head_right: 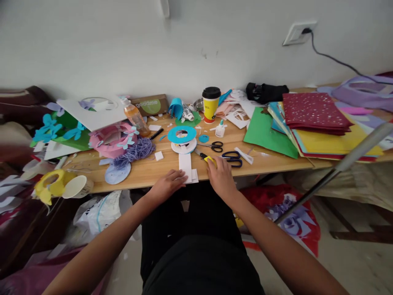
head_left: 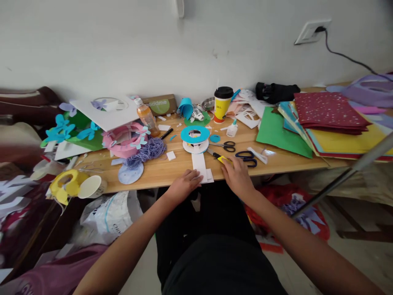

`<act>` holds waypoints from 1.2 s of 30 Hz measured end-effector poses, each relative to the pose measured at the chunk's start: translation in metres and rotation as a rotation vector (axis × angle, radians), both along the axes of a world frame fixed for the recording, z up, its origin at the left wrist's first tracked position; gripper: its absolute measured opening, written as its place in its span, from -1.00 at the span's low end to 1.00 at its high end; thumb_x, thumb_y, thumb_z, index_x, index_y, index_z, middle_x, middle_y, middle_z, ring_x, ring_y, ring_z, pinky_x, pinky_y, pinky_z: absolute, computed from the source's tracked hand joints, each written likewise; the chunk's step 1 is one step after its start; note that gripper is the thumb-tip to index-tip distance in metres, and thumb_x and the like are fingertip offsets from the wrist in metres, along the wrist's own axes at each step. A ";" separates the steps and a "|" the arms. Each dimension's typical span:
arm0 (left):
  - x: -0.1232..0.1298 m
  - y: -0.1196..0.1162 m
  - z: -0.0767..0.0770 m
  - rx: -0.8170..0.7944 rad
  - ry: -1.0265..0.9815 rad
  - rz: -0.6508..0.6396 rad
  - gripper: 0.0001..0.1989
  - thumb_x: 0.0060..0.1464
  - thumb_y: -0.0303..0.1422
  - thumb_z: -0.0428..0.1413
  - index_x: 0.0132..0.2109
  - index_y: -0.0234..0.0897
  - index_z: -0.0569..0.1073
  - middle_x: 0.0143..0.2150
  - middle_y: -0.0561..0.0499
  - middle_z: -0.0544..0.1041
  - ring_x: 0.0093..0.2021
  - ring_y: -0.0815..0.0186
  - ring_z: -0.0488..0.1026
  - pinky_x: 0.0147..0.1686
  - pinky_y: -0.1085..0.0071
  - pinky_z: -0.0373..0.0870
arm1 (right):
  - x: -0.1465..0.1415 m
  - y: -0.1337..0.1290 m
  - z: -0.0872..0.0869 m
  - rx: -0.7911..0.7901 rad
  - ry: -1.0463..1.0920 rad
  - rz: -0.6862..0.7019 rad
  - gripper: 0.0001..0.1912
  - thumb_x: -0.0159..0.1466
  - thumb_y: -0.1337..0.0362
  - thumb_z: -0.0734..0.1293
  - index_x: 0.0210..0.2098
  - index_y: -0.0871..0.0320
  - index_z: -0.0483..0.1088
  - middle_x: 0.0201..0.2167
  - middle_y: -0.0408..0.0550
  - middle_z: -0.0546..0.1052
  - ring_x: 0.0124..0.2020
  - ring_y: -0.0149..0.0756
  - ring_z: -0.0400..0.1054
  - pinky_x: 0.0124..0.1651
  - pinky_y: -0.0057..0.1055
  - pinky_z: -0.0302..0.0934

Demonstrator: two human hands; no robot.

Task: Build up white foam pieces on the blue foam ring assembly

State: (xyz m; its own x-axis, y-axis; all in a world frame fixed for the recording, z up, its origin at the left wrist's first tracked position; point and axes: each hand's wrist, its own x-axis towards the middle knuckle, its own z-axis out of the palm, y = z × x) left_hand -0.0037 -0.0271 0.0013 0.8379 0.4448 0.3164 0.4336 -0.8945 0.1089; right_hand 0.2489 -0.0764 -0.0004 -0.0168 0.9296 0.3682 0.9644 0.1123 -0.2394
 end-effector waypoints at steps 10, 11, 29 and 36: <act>0.001 -0.002 0.016 -0.135 0.023 0.058 -0.70 0.24 -0.27 0.15 0.08 -0.24 0.53 0.08 -0.17 0.54 0.09 0.11 0.50 0.04 0.16 0.52 | -0.013 -0.001 -0.001 -0.056 0.211 0.433 -0.76 0.40 0.27 0.24 -0.03 0.18 0.46 0.05 0.12 0.49 0.16 -0.11 0.29 0.22 0.02 0.20; 0.001 -0.001 0.020 -0.151 0.022 0.059 -0.71 0.24 -0.28 0.16 0.07 -0.23 0.53 0.08 -0.17 0.54 0.09 0.12 0.50 0.05 0.15 0.52 | -0.012 0.002 0.000 -0.062 0.223 0.451 -0.78 0.38 0.29 0.25 -0.04 0.18 0.46 0.06 0.12 0.49 0.18 -0.11 0.29 0.23 0.04 0.19; -0.027 0.016 0.014 -0.365 -0.278 0.175 -0.52 0.17 -0.34 0.23 0.23 -0.12 0.41 0.20 -0.17 0.46 0.20 0.12 0.44 0.17 0.05 0.42 | -0.009 0.026 0.004 -0.081 0.449 0.542 -0.71 0.32 0.24 0.31 0.02 0.10 0.40 -0.01 0.04 0.50 0.07 -0.17 0.36 0.18 -0.09 0.25; -0.021 0.023 0.021 -0.093 -0.294 0.097 -0.66 0.25 -0.31 0.15 0.16 -0.16 0.45 0.21 -0.20 0.43 0.21 0.09 0.42 0.11 0.04 0.46 | -0.004 0.037 0.026 -0.112 0.633 0.512 -0.68 0.33 0.13 0.30 0.01 0.10 0.44 0.02 0.04 0.49 0.08 -0.18 0.38 0.18 -0.15 0.25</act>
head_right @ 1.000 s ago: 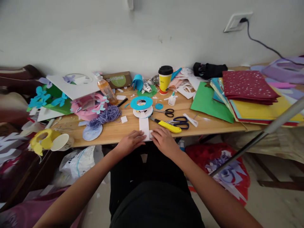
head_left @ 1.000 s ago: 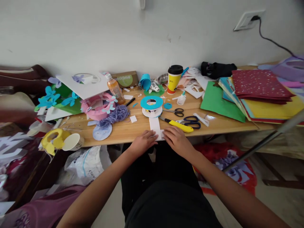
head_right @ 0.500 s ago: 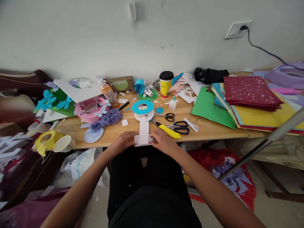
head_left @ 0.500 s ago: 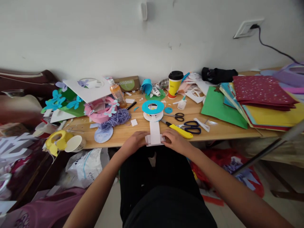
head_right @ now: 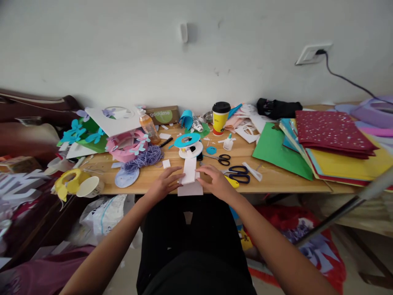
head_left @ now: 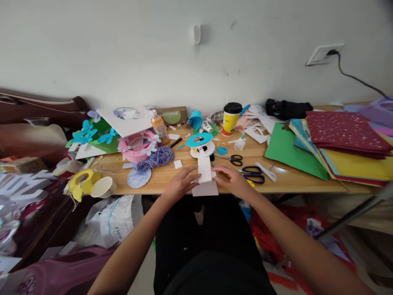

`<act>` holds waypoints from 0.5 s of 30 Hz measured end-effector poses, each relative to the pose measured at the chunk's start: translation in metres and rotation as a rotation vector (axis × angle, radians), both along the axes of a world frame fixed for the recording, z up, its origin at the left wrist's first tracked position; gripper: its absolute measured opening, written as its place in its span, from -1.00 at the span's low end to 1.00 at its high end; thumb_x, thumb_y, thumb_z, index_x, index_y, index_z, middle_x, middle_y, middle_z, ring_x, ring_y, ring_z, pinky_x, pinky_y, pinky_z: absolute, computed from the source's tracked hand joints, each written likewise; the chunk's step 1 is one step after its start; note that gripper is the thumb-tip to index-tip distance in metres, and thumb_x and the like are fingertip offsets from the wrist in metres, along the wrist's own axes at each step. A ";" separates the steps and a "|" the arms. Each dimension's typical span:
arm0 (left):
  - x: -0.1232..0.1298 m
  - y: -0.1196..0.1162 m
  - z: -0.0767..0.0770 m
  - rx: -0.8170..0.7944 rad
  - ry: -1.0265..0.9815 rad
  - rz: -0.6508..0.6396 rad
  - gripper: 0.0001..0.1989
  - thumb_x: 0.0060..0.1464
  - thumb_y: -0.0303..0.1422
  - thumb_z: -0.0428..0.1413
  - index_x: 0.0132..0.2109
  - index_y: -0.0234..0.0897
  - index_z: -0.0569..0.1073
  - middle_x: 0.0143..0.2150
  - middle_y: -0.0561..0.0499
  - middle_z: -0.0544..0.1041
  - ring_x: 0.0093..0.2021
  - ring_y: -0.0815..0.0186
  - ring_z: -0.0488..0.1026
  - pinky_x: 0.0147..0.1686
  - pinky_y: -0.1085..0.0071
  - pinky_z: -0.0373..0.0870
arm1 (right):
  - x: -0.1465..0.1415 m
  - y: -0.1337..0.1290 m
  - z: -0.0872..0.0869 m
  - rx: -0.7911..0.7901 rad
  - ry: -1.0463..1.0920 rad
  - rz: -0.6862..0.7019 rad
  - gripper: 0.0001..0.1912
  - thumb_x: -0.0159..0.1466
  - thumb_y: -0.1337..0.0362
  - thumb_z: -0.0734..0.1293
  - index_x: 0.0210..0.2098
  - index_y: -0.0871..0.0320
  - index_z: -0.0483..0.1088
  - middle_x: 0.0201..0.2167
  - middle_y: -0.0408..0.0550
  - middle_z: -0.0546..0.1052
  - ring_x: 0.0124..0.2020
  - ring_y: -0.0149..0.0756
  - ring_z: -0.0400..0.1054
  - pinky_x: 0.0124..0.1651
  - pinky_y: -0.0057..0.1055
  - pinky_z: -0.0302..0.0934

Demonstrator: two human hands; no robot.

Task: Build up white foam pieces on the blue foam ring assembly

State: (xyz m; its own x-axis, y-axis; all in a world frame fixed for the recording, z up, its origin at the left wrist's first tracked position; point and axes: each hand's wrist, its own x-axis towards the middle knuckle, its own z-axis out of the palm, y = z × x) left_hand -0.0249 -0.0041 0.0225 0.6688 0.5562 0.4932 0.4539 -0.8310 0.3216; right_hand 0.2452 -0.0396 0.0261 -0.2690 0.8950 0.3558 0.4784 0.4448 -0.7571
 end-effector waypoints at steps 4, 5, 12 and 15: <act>0.006 0.002 0.007 0.092 -0.090 0.000 -0.70 0.31 -0.42 0.06 0.16 -0.21 0.42 0.14 -0.20 0.50 0.15 0.17 0.46 0.09 0.12 0.47 | -0.002 0.015 0.017 -0.109 0.152 0.011 -0.65 0.30 0.06 0.33 -0.02 0.12 0.43 -0.02 0.02 0.51 -0.01 -0.21 0.43 0.09 -0.21 0.32; 0.008 0.004 0.011 0.094 -0.146 0.020 -0.71 0.30 -0.44 0.05 0.14 -0.22 0.43 0.11 -0.19 0.52 0.13 0.20 0.48 0.08 0.15 0.47 | -0.003 0.018 0.021 -0.139 0.198 0.016 -0.63 0.30 0.05 0.33 0.01 0.12 0.41 -0.03 0.02 0.52 -0.01 -0.22 0.44 0.08 -0.22 0.33; 0.011 0.047 0.063 0.000 -0.428 0.219 -0.82 0.17 -0.43 0.13 -0.08 -0.27 0.51 -0.09 -0.09 0.60 -0.03 0.23 0.53 0.04 0.20 0.46 | -0.020 -0.014 0.017 -0.051 -0.155 -0.203 -0.51 0.31 0.15 0.32 0.17 0.24 0.28 0.04 0.20 0.49 0.10 -0.05 0.37 0.19 0.00 0.24; 0.010 0.079 0.088 -0.123 -0.574 0.261 -0.84 0.11 -0.36 0.14 -0.15 -0.30 0.49 -0.19 -0.05 0.58 -0.17 0.27 0.54 -0.11 0.31 0.49 | -0.028 -0.039 -0.010 -0.011 -0.390 -0.121 -0.43 0.24 0.19 0.41 0.18 0.24 0.29 0.13 0.25 0.43 0.20 0.09 0.28 0.24 0.10 0.18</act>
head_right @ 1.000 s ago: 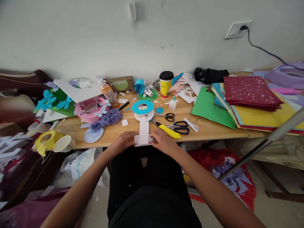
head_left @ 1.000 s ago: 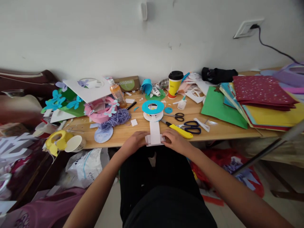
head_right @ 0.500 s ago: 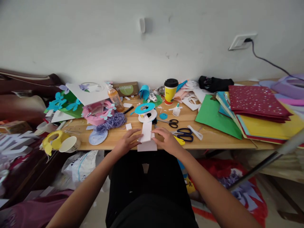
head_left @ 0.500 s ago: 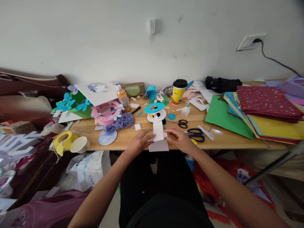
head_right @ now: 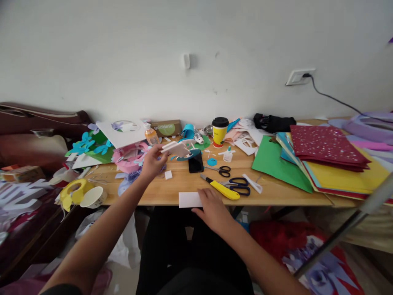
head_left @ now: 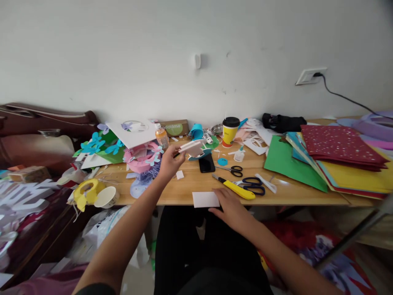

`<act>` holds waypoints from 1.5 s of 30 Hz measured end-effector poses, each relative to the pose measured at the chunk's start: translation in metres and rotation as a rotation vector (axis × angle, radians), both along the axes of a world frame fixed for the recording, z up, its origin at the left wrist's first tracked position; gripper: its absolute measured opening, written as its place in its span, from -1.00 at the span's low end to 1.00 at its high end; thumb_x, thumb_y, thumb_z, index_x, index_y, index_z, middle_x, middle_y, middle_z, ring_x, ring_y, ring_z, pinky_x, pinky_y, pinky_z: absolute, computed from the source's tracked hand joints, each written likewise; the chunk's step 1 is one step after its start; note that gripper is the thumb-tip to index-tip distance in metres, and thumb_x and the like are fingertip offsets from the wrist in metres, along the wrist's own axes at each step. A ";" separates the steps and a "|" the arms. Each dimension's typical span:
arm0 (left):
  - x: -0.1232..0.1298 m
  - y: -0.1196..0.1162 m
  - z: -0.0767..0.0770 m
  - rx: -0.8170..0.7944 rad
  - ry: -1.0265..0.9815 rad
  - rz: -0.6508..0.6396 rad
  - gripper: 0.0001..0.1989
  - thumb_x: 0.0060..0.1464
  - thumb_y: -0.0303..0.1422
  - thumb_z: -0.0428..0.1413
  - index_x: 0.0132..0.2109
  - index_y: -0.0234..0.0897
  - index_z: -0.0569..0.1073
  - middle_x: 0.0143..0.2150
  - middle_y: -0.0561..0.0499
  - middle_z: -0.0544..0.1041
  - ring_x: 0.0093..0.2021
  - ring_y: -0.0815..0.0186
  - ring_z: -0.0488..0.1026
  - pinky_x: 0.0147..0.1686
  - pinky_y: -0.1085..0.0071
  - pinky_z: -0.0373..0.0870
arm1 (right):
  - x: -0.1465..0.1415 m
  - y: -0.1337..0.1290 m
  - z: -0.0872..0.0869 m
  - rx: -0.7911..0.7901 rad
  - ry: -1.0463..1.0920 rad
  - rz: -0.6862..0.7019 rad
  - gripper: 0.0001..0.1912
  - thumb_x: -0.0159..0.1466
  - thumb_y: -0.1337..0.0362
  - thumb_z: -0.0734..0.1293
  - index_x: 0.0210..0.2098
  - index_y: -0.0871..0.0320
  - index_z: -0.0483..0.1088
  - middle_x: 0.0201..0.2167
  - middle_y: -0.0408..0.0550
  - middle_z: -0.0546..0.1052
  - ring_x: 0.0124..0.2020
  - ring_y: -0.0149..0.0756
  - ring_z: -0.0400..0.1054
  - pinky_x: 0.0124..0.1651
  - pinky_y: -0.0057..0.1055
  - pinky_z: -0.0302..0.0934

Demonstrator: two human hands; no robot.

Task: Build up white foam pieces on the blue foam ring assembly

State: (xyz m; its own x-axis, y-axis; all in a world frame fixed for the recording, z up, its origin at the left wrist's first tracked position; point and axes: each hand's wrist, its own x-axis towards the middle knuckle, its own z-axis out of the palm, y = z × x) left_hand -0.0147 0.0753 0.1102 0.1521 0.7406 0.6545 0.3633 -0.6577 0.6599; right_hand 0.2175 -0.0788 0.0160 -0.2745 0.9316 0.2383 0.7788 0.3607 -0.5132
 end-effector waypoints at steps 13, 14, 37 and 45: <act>0.005 0.101 0.038 -0.169 -0.328 -0.100 -0.70 0.08 -0.13 0.19 -0.18 -0.27 0.46 -0.28 -0.01 0.58 -0.32 0.30 0.53 -0.32 0.38 0.49 | -0.001 0.005 -0.031 0.004 0.001 -0.011 -0.40 0.18 0.33 0.44 0.19 0.27 0.30 0.14 0.21 0.42 0.18 0.08 0.26 0.29 0.05 0.13; 0.006 0.104 0.033 -0.183 -0.340 -0.108 -0.68 0.07 -0.12 0.20 -0.17 -0.27 0.45 -0.25 -0.02 0.59 -0.29 0.28 0.54 -0.29 0.36 0.51 | 0.000 0.005 -0.032 0.003 0.008 -0.008 -0.40 0.18 0.34 0.44 0.20 0.25 0.30 0.14 0.20 0.42 0.18 0.08 0.26 0.29 0.05 0.13; 0.003 0.083 0.007 -0.258 -0.394 -0.231 -0.52 0.00 -0.12 0.31 0.00 -0.25 0.44 -0.04 -0.10 0.57 -0.05 0.16 0.52 -0.03 0.24 0.46 | 0.001 0.107 0.076 0.087 0.720 -0.010 -0.77 0.23 0.09 0.31 -0.25 0.11 0.45 -0.41 -0.09 0.50 -0.35 -0.19 0.39 -0.27 -0.28 0.30; 0.000 0.064 0.006 -0.293 -0.438 -0.269 -0.52 0.21 0.03 0.08 0.06 -0.24 0.48 0.01 -0.11 0.55 -0.02 0.18 0.50 -0.02 0.26 0.46 | -0.026 0.186 0.115 0.235 0.796 -0.008 -0.74 0.16 0.06 0.37 -0.28 0.11 0.44 -0.38 -0.07 0.54 -0.36 -0.20 0.40 -0.24 -0.28 0.31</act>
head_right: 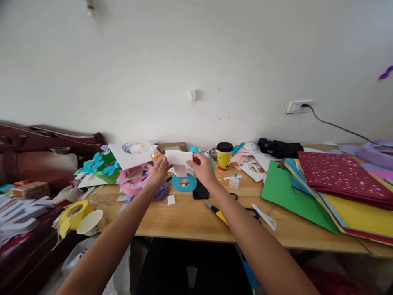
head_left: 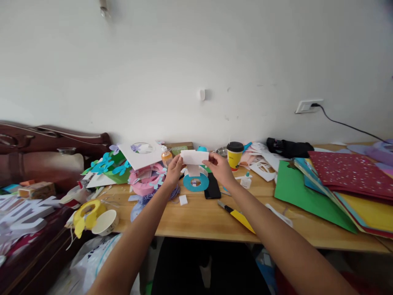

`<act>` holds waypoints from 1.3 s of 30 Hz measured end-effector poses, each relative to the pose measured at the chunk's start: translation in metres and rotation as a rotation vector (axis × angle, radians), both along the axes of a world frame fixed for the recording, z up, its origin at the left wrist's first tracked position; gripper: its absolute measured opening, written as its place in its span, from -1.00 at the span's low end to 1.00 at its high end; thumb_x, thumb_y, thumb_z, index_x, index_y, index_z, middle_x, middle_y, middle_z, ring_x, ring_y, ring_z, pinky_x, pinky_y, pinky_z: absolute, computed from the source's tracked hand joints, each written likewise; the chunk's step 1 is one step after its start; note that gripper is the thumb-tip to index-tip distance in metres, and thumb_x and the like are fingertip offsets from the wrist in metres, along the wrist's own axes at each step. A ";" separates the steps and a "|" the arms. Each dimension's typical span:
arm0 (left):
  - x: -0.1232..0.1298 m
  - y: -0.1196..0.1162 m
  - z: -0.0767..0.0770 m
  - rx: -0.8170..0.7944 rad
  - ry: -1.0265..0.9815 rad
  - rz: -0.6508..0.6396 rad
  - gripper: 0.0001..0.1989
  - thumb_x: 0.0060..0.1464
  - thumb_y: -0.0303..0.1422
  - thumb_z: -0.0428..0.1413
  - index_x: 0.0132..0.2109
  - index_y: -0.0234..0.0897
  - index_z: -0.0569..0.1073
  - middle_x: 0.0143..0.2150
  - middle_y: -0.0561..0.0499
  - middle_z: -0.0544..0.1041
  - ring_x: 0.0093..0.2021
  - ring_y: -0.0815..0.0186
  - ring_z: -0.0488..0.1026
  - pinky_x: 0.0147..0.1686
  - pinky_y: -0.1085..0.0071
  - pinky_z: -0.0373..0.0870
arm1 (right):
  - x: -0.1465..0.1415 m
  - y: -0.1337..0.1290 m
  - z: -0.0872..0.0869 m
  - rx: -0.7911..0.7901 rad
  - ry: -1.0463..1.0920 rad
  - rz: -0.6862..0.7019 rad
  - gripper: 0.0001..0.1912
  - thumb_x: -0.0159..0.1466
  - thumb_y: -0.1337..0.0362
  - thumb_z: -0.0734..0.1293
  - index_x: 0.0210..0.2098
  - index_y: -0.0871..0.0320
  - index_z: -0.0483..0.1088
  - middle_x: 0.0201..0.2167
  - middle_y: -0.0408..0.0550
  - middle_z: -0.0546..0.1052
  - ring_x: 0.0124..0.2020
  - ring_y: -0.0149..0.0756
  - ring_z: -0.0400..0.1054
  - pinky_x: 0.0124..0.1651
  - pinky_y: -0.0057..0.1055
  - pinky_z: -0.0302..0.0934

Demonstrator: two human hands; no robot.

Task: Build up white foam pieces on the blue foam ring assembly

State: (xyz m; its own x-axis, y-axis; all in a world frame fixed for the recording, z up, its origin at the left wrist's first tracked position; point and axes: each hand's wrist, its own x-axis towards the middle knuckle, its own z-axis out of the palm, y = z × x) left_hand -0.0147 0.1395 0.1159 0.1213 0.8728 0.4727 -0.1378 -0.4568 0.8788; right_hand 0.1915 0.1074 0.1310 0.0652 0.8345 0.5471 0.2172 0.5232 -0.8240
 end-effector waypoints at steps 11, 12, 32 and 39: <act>-0.002 -0.002 -0.001 -0.030 0.014 0.059 -0.57 0.04 -0.04 0.27 -0.09 -0.28 0.54 -0.16 -0.04 0.61 -0.18 0.23 0.53 -0.10 0.26 0.51 | -0.016 0.005 -0.001 0.037 -0.042 -0.049 -0.67 0.16 -0.03 0.42 -0.28 0.09 0.43 -0.36 -0.04 0.57 -0.36 -0.15 0.49 -0.27 -0.24 0.39; -0.002 -0.002 -0.001 -0.030 0.018 0.061 -0.57 0.03 -0.04 0.28 -0.10 -0.28 0.55 -0.17 -0.04 0.61 -0.18 0.23 0.54 -0.10 0.27 0.51 | -0.015 0.006 0.000 0.042 -0.053 -0.048 -0.67 0.17 -0.03 0.42 -0.27 0.09 0.43 -0.35 -0.03 0.58 -0.34 -0.15 0.49 -0.25 -0.23 0.39; -0.003 0.003 0.001 0.022 0.080 0.067 -0.59 0.01 -0.05 0.29 -0.12 -0.27 0.57 -0.20 -0.04 0.63 -0.18 0.20 0.56 -0.09 0.23 0.52 | 0.001 0.031 -0.001 0.061 -0.116 0.038 -0.78 0.24 0.10 0.33 -0.26 0.11 0.49 -0.30 -0.05 0.59 -0.27 -0.18 0.44 -0.16 -0.26 0.32; -0.012 -0.021 0.001 0.107 0.158 0.152 -0.67 0.04 -0.09 0.28 -0.19 -0.27 0.60 -0.21 -0.07 0.65 -0.18 0.13 0.57 -0.14 0.20 0.52 | 0.008 0.003 0.000 0.123 -0.199 0.108 -0.73 0.30 0.10 0.34 -0.07 0.08 0.45 -0.18 -0.04 0.58 -0.21 -0.21 0.47 -0.14 -0.26 0.37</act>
State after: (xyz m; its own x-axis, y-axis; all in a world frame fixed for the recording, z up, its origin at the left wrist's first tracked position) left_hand -0.0270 0.1190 0.1165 0.0719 0.8327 0.5490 0.0749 -0.5534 0.8295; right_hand 0.1991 0.1103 0.1305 -0.1393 0.7573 0.6380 0.3064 0.6456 -0.6995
